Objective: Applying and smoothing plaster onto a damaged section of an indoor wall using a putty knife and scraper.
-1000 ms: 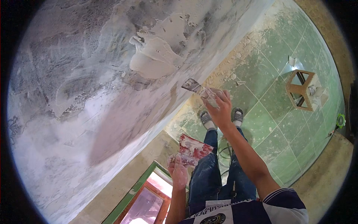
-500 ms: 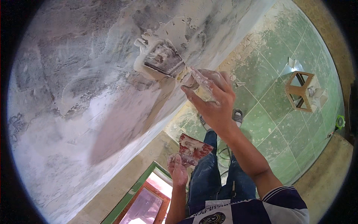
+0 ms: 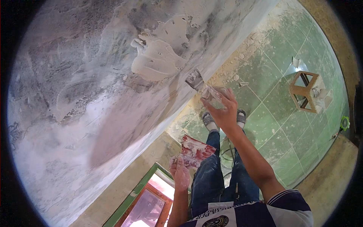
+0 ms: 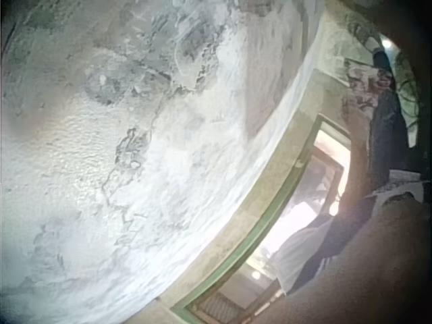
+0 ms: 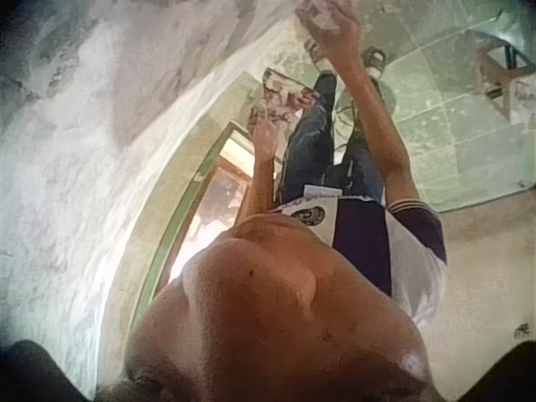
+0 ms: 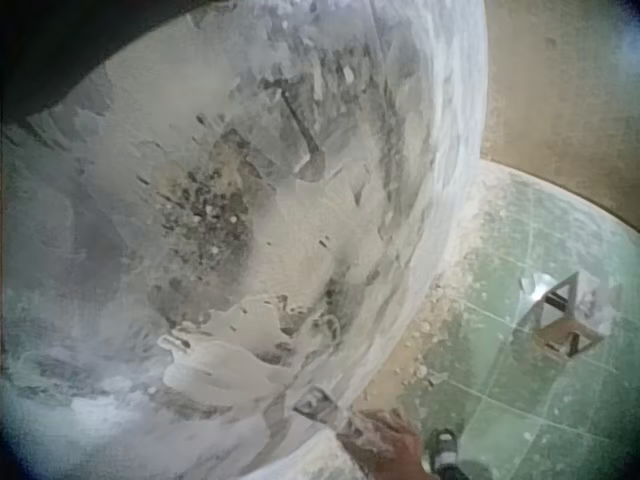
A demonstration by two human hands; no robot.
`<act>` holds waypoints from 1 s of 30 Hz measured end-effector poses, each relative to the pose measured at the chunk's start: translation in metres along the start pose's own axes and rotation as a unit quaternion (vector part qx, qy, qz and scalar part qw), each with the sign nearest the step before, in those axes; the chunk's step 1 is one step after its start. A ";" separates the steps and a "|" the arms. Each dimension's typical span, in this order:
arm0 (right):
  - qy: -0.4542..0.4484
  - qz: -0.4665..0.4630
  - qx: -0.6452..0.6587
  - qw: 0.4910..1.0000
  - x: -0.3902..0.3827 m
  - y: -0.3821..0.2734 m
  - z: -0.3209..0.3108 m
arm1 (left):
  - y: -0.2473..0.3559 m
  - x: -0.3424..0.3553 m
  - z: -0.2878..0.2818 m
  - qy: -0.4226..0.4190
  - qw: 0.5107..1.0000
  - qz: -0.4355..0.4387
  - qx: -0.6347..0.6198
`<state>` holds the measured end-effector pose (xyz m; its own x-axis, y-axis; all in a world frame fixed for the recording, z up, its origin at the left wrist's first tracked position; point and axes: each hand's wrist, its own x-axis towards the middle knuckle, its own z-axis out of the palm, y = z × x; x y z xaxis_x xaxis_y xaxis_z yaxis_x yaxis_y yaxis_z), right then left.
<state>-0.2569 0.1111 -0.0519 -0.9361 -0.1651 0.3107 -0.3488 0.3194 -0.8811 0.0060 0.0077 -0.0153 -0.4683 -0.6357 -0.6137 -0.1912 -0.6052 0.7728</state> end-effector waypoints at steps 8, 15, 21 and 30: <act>0.039 -0.079 0.075 0.993 0.058 -0.077 -0.002 | 0.003 -0.002 0.009 -0.008 1.000 -0.004 -0.003; 0.040 -0.052 0.036 0.997 0.024 -0.027 0.019 | -0.004 0.000 -0.001 0.012 1.000 0.001 -0.014; 0.028 0.002 -0.034 0.999 -0.015 0.018 0.017 | 0.000 -0.001 0.005 -0.002 1.000 0.000 -0.010; 0.097 -0.066 0.048 0.992 0.054 -0.054 -0.003 | 0.004 -0.003 0.014 -0.021 1.000 0.005 -0.010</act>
<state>-0.2883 0.0873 0.0136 -0.8767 -0.0141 0.4808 -0.4722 0.2155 -0.8547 -0.0053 0.0140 -0.0080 -0.5060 -0.6217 -0.5978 -0.1692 -0.6081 0.7756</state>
